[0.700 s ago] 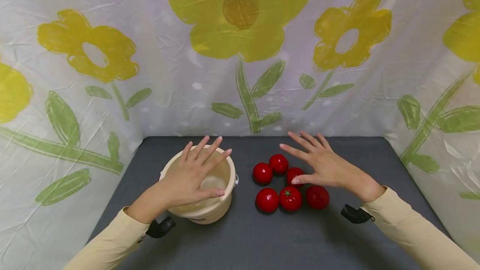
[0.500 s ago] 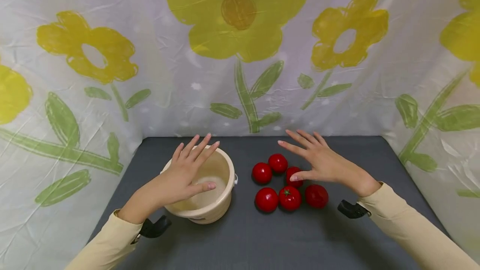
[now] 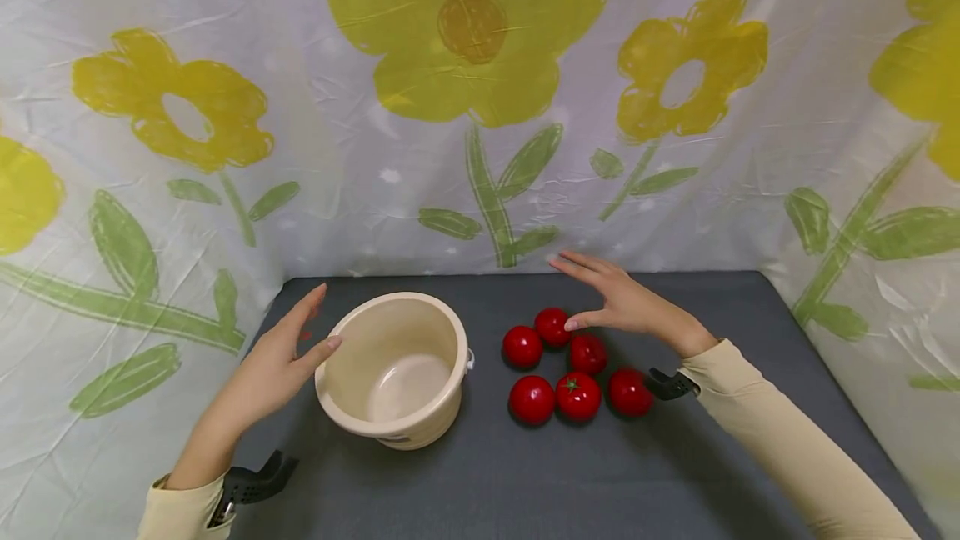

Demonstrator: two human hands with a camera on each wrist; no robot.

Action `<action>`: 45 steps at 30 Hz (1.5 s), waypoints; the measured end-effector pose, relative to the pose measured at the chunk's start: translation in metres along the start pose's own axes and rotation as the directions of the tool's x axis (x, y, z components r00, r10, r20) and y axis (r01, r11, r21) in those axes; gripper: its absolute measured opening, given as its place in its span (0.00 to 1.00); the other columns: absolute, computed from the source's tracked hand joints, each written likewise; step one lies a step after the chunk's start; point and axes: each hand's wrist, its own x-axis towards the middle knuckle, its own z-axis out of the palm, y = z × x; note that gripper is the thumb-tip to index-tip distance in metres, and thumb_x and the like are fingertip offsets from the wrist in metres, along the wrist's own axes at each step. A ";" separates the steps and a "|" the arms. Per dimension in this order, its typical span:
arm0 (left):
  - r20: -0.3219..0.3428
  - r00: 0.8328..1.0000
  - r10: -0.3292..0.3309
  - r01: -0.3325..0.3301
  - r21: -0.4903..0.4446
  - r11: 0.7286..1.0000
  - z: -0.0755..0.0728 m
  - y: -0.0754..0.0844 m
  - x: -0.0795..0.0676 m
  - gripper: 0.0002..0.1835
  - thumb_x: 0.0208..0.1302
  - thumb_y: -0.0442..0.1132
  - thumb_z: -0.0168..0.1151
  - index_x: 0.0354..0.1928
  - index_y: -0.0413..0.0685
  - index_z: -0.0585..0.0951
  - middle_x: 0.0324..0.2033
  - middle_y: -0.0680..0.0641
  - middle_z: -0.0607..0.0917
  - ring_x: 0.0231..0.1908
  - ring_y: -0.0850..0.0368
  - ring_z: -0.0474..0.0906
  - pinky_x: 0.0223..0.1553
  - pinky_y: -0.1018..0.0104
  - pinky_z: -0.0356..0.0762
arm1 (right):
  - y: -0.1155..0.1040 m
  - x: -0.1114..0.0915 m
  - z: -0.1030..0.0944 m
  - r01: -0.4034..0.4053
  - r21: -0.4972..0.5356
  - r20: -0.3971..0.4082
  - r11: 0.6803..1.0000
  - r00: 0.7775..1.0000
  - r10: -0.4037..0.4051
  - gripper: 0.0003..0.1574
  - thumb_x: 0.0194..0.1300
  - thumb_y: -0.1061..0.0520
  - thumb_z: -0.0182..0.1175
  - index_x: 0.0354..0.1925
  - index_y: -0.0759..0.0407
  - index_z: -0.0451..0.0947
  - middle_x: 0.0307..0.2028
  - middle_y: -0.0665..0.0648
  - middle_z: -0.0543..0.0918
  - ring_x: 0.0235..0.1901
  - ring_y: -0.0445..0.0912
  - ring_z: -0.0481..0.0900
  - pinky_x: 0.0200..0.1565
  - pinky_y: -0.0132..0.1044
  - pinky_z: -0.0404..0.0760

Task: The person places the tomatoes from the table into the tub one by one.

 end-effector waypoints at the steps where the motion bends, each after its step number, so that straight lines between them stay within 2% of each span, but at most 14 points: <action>1: -0.003 1.000 -0.023 0.022 -0.019 1.000 -0.001 -0.002 -0.003 0.40 0.74 0.49 0.55 0.78 0.44 0.47 0.74 0.31 0.58 0.67 0.27 0.64 0.60 0.34 0.71 | 0.003 0.003 0.001 -0.011 0.025 0.005 1.000 1.000 0.011 0.58 0.57 0.37 0.69 0.77 0.39 0.50 0.79 0.56 0.50 0.76 0.61 0.52 0.68 0.69 0.58; 5: -0.027 0.995 -0.092 0.090 -0.067 0.994 0.002 -0.008 -0.014 0.37 0.75 0.47 0.53 0.75 0.36 0.53 0.69 0.29 0.67 0.63 0.29 0.71 0.56 0.37 0.76 | 0.014 0.011 0.006 -0.040 0.105 0.024 0.994 0.999 0.038 0.56 0.57 0.38 0.70 0.76 0.40 0.53 0.78 0.57 0.52 0.76 0.60 0.53 0.67 0.65 0.66; 8: -0.058 0.987 -0.148 0.145 -0.060 0.988 0.008 -0.013 -0.023 0.35 0.74 0.47 0.54 0.72 0.33 0.58 0.62 0.29 0.75 0.57 0.33 0.78 0.50 0.42 0.81 | 0.021 0.017 0.009 -0.039 0.150 0.034 0.988 0.999 0.034 0.55 0.55 0.40 0.71 0.75 0.43 0.57 0.77 0.58 0.57 0.76 0.59 0.53 0.68 0.63 0.65; 10: -0.066 0.978 -0.199 0.194 -0.068 0.979 0.013 -0.017 -0.030 0.34 0.74 0.48 0.54 0.71 0.32 0.60 0.58 0.29 0.78 0.50 0.39 0.83 0.44 0.52 0.83 | 0.026 0.020 0.013 -0.044 0.173 0.046 0.984 0.998 0.036 0.54 0.55 0.41 0.72 0.74 0.43 0.59 0.76 0.57 0.60 0.76 0.58 0.55 0.69 0.63 0.64; 13: -0.037 0.960 -0.279 0.265 -0.213 0.940 0.021 -0.024 -0.039 0.33 0.74 0.47 0.54 0.70 0.30 0.60 0.54 0.29 0.78 0.41 0.56 0.86 0.38 0.64 0.85 | 0.033 0.024 0.020 -0.059 0.219 0.075 0.974 0.996 0.044 0.52 0.55 0.43 0.73 0.73 0.44 0.61 0.74 0.57 0.64 0.73 0.58 0.61 0.69 0.62 0.65; 15: -0.009 0.944 -0.328 0.303 -0.365 0.880 0.027 -0.029 -0.043 0.32 0.74 0.45 0.54 0.68 0.29 0.60 0.51 0.34 0.79 0.38 0.65 0.85 0.38 0.69 0.85 | 0.037 0.025 0.026 -0.085 0.254 0.101 0.963 0.993 0.061 0.50 0.56 0.45 0.73 0.73 0.44 0.62 0.73 0.57 0.65 0.71 0.59 0.65 0.68 0.61 0.67; 18: 0.028 0.933 -0.360 0.307 -0.587 0.749 0.036 -0.037 -0.046 0.30 0.75 0.42 0.53 0.66 0.25 0.59 0.45 0.48 0.82 0.37 0.70 0.84 0.41 0.70 0.86 | 0.043 0.027 0.032 -0.126 0.291 0.142 0.949 0.986 0.087 0.48 0.57 0.46 0.73 0.72 0.44 0.64 0.73 0.57 0.66 0.68 0.62 0.68 0.66 0.62 0.69; 21: 0.038 0.930 -0.365 0.283 -0.707 0.648 0.045 -0.043 -0.046 0.28 0.75 0.40 0.53 0.64 0.25 0.59 0.38 0.59 0.84 0.37 0.67 0.85 0.40 0.70 0.86 | 0.047 0.028 0.036 -0.160 0.310 0.174 0.937 0.979 0.110 0.46 0.58 0.47 0.72 0.71 0.45 0.65 0.73 0.58 0.66 0.68 0.64 0.67 0.66 0.62 0.69; 23: 0.040 0.931 -0.362 0.268 -0.748 0.608 0.049 -0.044 -0.046 0.26 0.74 0.38 0.54 0.63 0.26 0.59 0.35 0.61 0.86 0.36 0.65 0.85 0.39 0.70 0.86 | 0.049 0.029 0.040 -0.168 0.307 0.184 0.937 0.976 0.115 0.45 0.59 0.48 0.71 0.71 0.45 0.66 0.72 0.58 0.66 0.68 0.65 0.67 0.66 0.62 0.69; 27: 0.024 0.924 -0.381 0.258 -0.775 0.577 0.055 -0.042 -0.044 0.25 0.72 0.35 0.56 0.63 0.32 0.59 0.33 0.60 0.86 0.34 0.64 0.85 0.38 0.71 0.86 | 0.055 0.032 0.046 -0.180 0.296 0.194 0.938 0.973 0.125 0.43 0.59 0.48 0.71 0.70 0.45 0.67 0.72 0.58 0.68 0.67 0.64 0.69 0.67 0.61 0.69; 29: 0.022 0.919 -0.393 0.263 -0.778 0.570 0.057 -0.041 -0.044 0.25 0.72 0.35 0.57 0.63 0.34 0.59 0.33 0.60 0.86 0.33 0.65 0.85 0.38 0.71 0.86 | 0.057 0.033 0.049 -0.184 0.291 0.202 0.939 0.971 0.127 0.42 0.60 0.48 0.70 0.70 0.46 0.67 0.72 0.57 0.68 0.67 0.63 0.70 0.67 0.60 0.69; 36: 0.030 0.901 -0.434 0.275 -0.812 0.516 0.064 -0.038 -0.042 0.23 0.72 0.36 0.57 0.61 0.37 0.61 0.33 0.60 0.85 0.32 0.65 0.85 0.36 0.69 0.86 | 0.060 0.036 0.056 -0.150 0.227 0.220 0.962 0.970 0.099 0.41 0.62 0.49 0.69 0.70 0.53 0.68 0.70 0.59 0.71 0.66 0.60 0.72 0.66 0.58 0.71; 45: -0.008 0.919 -0.393 0.206 -0.842 0.499 0.067 -0.038 -0.042 0.18 0.70 0.33 0.58 0.55 0.43 0.62 0.35 0.59 0.85 0.32 0.66 0.83 0.34 0.70 0.86 | 0.061 0.038 0.059 -0.155 0.212 0.225 0.965 0.968 0.107 0.38 0.61 0.49 0.69 0.68 0.53 0.70 0.67 0.57 0.75 0.62 0.56 0.75 0.63 0.55 0.75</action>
